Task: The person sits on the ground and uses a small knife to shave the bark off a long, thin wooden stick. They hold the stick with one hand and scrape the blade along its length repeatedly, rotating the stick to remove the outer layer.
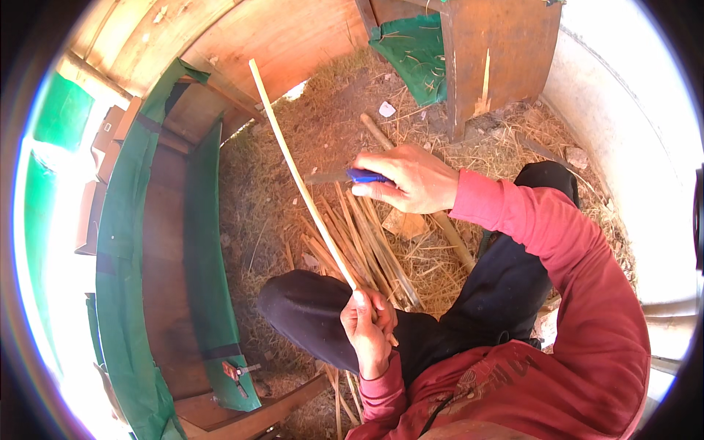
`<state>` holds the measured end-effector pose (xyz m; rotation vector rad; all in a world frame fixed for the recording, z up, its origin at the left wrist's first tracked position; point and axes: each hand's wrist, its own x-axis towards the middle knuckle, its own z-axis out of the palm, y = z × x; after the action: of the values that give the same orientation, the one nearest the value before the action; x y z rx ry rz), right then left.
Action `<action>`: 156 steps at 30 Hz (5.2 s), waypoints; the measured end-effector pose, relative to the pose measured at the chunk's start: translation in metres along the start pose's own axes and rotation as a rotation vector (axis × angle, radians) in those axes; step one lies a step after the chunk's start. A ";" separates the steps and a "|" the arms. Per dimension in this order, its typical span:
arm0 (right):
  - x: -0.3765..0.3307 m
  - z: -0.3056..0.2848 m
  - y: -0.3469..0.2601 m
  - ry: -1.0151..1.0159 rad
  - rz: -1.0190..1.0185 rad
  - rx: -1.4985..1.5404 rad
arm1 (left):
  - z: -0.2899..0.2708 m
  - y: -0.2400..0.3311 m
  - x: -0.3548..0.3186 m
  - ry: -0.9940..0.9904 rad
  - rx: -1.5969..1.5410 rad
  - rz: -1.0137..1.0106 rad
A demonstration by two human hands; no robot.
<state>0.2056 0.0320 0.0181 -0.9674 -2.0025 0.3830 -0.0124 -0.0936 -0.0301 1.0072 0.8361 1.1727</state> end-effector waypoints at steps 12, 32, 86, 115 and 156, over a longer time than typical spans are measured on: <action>-0.016 0.032 -0.007 0.032 -0.177 -0.223 | 0.016 0.017 0.008 -0.068 -0.252 -0.202; 0.002 0.046 0.044 0.060 0.064 -0.499 | 0.034 0.012 0.002 0.099 -0.267 -0.236; 0.016 0.078 0.022 -0.149 -0.012 -0.557 | 0.025 0.015 0.006 0.254 -0.311 -0.222; 0.016 0.021 0.015 0.140 0.018 0.000 | 0.049 0.002 -0.014 0.101 -0.242 -0.044; 0.035 -0.047 0.030 0.435 0.135 -0.225 | -0.012 0.013 -0.003 -0.009 -0.428 -0.225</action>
<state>0.2465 0.0741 0.0479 -1.2133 -1.6100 0.0107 -0.0284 -0.0929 -0.0216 0.5515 0.6350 1.0911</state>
